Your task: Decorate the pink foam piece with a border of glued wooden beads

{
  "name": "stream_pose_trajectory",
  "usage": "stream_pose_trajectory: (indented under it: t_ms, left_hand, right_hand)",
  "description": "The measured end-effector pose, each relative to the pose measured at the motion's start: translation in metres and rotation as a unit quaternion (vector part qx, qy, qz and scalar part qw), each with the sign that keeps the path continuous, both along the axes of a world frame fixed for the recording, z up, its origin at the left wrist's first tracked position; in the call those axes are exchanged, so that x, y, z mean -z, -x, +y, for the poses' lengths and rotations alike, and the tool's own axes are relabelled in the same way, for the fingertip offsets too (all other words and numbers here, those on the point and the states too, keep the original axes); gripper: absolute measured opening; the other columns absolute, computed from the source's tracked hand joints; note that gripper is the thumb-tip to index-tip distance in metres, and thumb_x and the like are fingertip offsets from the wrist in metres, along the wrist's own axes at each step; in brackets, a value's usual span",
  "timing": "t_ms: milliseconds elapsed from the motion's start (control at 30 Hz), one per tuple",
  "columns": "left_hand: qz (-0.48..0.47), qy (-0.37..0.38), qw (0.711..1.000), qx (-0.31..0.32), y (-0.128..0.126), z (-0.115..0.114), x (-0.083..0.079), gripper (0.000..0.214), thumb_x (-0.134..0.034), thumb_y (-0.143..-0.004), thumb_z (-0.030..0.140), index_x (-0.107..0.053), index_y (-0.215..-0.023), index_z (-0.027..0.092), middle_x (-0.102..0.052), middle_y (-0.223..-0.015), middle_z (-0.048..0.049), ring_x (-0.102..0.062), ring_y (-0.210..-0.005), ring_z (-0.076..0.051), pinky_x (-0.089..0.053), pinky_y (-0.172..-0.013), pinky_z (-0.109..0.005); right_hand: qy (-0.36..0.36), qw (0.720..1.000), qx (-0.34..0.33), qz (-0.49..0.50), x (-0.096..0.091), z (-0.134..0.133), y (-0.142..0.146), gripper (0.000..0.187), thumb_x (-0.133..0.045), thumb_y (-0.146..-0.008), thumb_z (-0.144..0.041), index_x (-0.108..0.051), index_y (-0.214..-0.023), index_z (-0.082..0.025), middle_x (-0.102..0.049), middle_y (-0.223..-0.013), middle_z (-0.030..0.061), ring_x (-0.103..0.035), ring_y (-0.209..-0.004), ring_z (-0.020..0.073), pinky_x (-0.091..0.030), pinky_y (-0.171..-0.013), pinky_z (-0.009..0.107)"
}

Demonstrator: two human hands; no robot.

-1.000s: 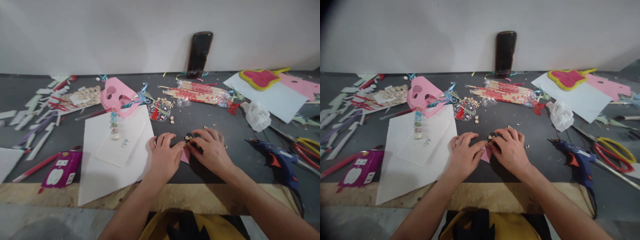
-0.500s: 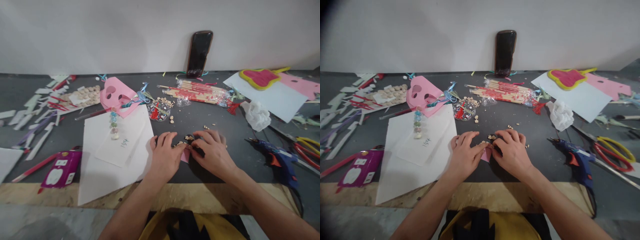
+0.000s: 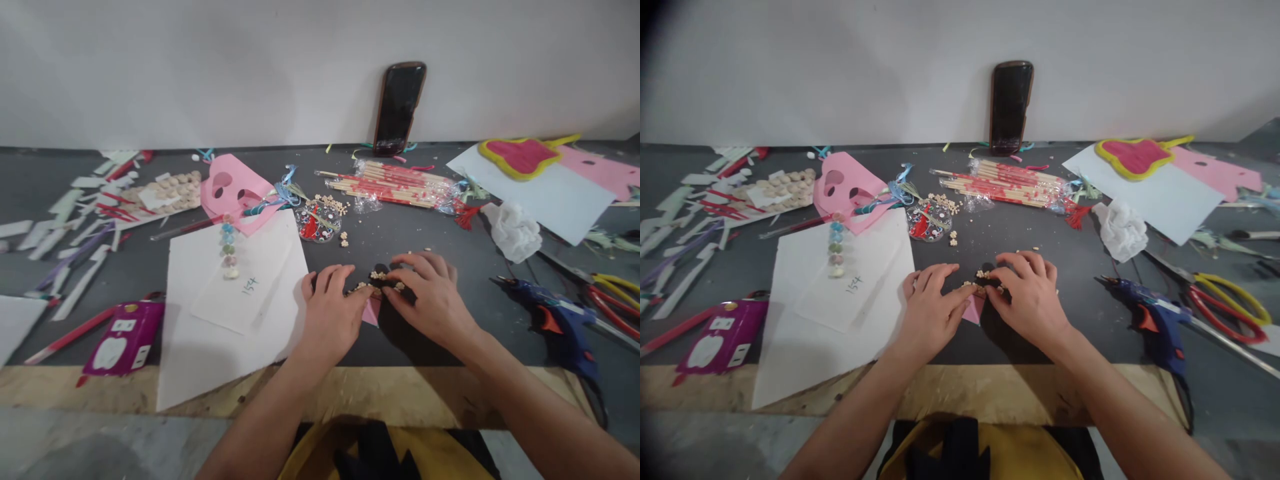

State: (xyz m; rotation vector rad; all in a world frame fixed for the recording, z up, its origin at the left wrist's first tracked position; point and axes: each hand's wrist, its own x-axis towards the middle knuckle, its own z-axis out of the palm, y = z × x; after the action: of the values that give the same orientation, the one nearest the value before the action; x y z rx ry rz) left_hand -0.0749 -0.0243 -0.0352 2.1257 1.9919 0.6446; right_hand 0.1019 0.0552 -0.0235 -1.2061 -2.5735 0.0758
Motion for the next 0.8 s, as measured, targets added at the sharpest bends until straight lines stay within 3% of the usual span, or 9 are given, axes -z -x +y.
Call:
stream_pose_trajectory:
  t_ms: [167, 433, 600, 800]
  left_hand:
    - [0.001, -0.001, 1.000, 0.003, 0.001, 0.000, 0.001, 0.025, -0.052, -0.088, 0.024, -0.065, -0.106, 0.035, -0.053, -0.129, -0.0065, -0.045, -0.120, -0.027, -0.029, -0.096, -0.053]
    - [0.000, 0.001, 1.000, 0.006, 0.001, 0.000, -0.001, 0.025, -0.053, -0.087, 0.023, -0.065, -0.107, 0.034, -0.054, -0.128, -0.0064, -0.046, -0.118, -0.027, -0.029, -0.096, -0.052]
    - [-0.007, 0.007, 1.000, 0.003, 0.000, 0.000, -0.002, 0.025, -0.051, -0.089, 0.024, -0.066, -0.106, 0.034, -0.054, -0.128, -0.0062, -0.045, -0.120, -0.027, -0.028, -0.097, -0.052]
    - [-0.005, 0.005, 1.000, 0.007, 0.000, -0.001, 0.000, 0.025, -0.051, -0.089, 0.024, -0.064, -0.107, 0.035, -0.054, -0.129, -0.0058, -0.045, -0.121, -0.026, -0.027, -0.098, -0.053]
  right_hand:
    - [0.013, 1.000, 0.004, -0.012, 0.001, 0.008, 0.003, 0.019, -0.053, -0.090, -0.033, -0.070, -0.094, -0.026, -0.065, -0.115, 0.0052, -0.048, -0.107, 0.0274, -0.034, -0.083, 0.044]
    - [0.006, 1.000, 0.011, 0.013, -0.001, 0.009, 0.011, 0.014, -0.056, -0.087, -0.030, -0.069, -0.084, -0.025, -0.068, -0.109, 0.0036, -0.050, -0.105, 0.0253, -0.033, -0.083, 0.043]
    - [-0.020, 0.999, 0.008, 0.048, -0.005, -0.003, 0.001, 0.013, -0.059, -0.086, -0.031, -0.069, -0.082, -0.025, -0.068, -0.107, 0.0040, -0.051, -0.106, 0.0258, -0.036, -0.084, 0.041]
    - [0.006, 0.999, -0.019, 0.040, 0.002, -0.019, -0.005, 0.012, -0.059, -0.086, -0.031, -0.069, -0.082, -0.025, -0.069, -0.106, 0.0031, -0.052, -0.106, 0.0256, -0.034, -0.085, 0.042]
